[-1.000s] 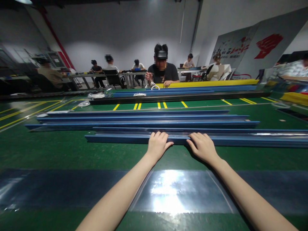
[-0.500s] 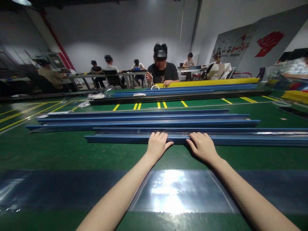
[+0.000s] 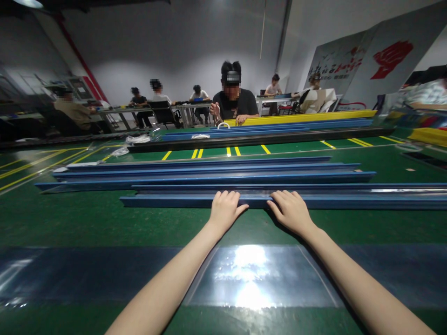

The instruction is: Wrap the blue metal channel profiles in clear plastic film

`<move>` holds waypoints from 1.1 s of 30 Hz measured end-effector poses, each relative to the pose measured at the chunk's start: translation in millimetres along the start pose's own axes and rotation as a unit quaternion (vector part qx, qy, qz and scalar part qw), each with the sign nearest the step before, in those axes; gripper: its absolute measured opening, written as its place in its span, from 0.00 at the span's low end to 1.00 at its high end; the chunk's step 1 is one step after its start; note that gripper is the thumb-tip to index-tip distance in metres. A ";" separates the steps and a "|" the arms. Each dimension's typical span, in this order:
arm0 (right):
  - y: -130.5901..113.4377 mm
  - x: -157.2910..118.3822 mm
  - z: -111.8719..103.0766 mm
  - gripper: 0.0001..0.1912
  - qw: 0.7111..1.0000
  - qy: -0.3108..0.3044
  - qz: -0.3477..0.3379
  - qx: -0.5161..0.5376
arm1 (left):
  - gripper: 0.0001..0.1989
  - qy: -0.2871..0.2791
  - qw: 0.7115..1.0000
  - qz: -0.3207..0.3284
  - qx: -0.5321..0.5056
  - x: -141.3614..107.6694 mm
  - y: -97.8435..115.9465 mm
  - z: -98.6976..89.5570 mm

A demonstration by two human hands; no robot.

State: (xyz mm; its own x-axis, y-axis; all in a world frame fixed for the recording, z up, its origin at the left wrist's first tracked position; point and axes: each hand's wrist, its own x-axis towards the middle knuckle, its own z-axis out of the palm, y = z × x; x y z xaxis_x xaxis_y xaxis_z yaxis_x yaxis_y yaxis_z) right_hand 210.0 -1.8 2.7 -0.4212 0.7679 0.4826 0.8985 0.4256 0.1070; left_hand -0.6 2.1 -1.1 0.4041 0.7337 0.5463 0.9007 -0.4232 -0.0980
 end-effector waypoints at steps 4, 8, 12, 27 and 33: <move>0.1 0.1 0.5 0.17 1.000 0.002 0.001 -0.001 | 0.16 -0.011 1.000 -0.002 0.004 0.5 0.5 -2.2; 0.4 0.4 1.3 0.17 1.000 0.001 -0.001 -0.003 | 0.17 -0.025 1.000 -0.004 0.009 0.7 0.7 -2.7; 0.1 0.7 1.3 0.17 1.000 0.004 -0.002 -0.004 | 0.17 -0.021 1.000 -0.003 0.016 -0.1 0.8 -1.5; 0.8 0.5 2.6 0.16 1.000 0.011 -0.003 -0.008 | 0.19 -0.009 1.000 -0.027 0.012 0.0 0.9 -0.7; 0.7 0.4 2.8 0.16 1.000 0.011 -0.004 -0.011 | 0.18 -0.009 0.999 -0.029 0.014 -0.5 1.5 -1.3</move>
State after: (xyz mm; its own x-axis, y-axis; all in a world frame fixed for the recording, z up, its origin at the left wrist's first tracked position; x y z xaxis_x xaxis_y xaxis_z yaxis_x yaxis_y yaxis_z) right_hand 210.0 0.1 0.6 -0.4254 0.7545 0.4999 0.8979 0.4208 0.1290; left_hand 0.3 0.4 -0.4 0.3544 0.7657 0.5368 0.9264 -0.3657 -0.0901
